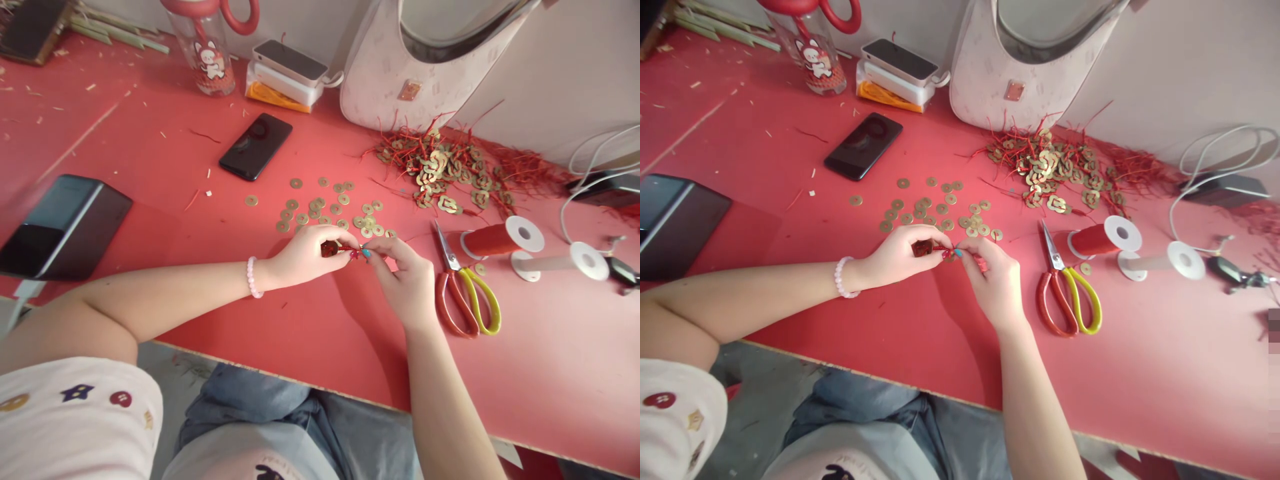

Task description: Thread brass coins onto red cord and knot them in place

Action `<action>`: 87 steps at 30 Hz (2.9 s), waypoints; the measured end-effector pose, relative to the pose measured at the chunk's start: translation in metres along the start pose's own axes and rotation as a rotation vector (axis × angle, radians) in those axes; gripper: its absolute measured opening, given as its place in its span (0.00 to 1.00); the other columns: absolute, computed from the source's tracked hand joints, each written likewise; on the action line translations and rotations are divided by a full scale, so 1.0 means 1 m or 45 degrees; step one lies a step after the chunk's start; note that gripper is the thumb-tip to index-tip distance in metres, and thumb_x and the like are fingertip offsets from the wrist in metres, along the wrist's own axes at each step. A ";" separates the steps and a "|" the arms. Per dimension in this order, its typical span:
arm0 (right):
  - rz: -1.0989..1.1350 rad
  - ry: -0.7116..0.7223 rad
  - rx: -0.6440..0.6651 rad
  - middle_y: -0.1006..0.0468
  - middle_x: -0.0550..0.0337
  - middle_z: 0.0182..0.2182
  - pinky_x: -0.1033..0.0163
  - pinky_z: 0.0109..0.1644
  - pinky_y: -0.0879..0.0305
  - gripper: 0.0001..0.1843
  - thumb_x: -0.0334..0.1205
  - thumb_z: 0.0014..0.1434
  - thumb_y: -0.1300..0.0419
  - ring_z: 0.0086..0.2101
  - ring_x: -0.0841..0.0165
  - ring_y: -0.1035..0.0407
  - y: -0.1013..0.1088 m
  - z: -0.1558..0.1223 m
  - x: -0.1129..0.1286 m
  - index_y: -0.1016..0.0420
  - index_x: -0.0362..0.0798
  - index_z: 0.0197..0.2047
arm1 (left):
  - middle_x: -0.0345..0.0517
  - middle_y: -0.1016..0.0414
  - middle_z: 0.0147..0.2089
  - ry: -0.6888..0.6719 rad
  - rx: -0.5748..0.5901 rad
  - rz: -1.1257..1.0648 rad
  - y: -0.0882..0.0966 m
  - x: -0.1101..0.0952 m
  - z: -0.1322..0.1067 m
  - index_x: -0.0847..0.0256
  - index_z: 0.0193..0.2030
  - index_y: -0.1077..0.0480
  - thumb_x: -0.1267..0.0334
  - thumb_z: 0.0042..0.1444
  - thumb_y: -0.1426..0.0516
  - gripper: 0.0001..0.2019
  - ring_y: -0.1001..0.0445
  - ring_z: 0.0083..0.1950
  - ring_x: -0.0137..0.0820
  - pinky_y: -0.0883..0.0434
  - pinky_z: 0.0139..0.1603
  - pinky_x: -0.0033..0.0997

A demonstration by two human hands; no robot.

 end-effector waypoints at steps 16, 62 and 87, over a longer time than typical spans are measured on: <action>0.112 -0.055 0.067 0.24 0.64 0.27 0.64 0.33 0.30 0.01 0.36 0.53 0.42 0.32 0.67 0.25 -0.005 -0.001 -0.007 0.32 0.50 0.31 | 0.44 0.24 0.36 -0.009 0.018 -0.036 0.000 -0.005 0.001 0.63 0.39 0.28 0.71 0.52 0.45 0.08 0.28 0.32 0.25 0.31 0.34 0.24; 0.279 -0.160 0.045 0.26 0.61 0.28 0.64 0.35 0.34 0.04 0.34 0.53 0.44 0.30 0.71 0.31 -0.013 0.001 -0.012 0.29 0.48 0.33 | 0.49 0.27 0.50 -0.348 0.031 -0.101 0.002 -0.025 -0.004 0.61 0.36 0.27 0.71 0.54 0.44 0.05 0.26 0.39 0.27 0.29 0.32 0.25; 0.430 -0.173 -0.547 0.26 0.62 0.23 0.62 0.30 0.33 0.07 0.42 0.54 0.41 0.24 0.71 0.33 0.030 -0.009 -0.016 0.24 0.48 0.32 | 0.44 0.22 0.39 0.148 -0.241 0.016 0.017 0.002 0.001 0.63 0.36 0.25 0.67 0.53 0.43 0.06 0.28 0.25 0.23 0.27 0.27 0.25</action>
Point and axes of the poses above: each hand's wrist, its own z-axis towards the middle knuckle, its own y-axis out of the back of the hand, x = y × z, the point moved 8 cm from there along z, towards the middle knuckle
